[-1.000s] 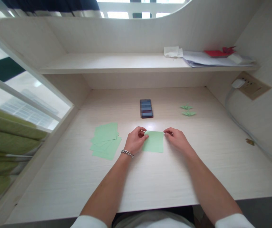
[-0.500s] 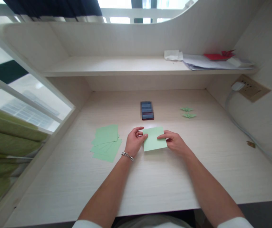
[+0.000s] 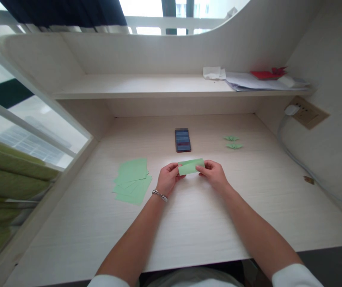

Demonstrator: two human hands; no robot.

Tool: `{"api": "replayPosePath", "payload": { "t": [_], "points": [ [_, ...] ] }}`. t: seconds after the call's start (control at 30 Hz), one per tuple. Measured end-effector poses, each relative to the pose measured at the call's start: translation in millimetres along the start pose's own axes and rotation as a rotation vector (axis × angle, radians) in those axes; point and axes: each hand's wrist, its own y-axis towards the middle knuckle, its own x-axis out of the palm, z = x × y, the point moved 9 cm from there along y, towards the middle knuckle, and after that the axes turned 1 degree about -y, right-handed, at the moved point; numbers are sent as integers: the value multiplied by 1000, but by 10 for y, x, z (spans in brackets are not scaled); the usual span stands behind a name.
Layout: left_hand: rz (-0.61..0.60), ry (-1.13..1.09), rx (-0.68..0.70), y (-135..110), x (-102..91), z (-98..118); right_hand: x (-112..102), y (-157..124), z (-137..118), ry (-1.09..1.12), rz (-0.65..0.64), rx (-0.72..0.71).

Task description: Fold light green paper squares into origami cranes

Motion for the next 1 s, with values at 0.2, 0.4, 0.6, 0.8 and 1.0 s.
{"api": "replayPosePath", "payload": {
  "t": [0.2, 0.4, 0.6, 0.8, 1.0],
  "points": [
    [-43, -47, -48, -1, 72, -35, -26, 23, 58, -34, 65, -1],
    [-78, -26, 15, 7, 75, -74, -32, 12, 57, -59, 78, -42],
    [-24, 96, 50, -6, 0, -95, -35, -12, 57, -43, 60, -28],
    [-27, 161, 66, -94, -14, -67, -57, -24, 74, -4, 31, 9],
    [-12, 130, 47, -111, -71, -71, -71, -54, 88, -22, 35, 27]
  ]
}}
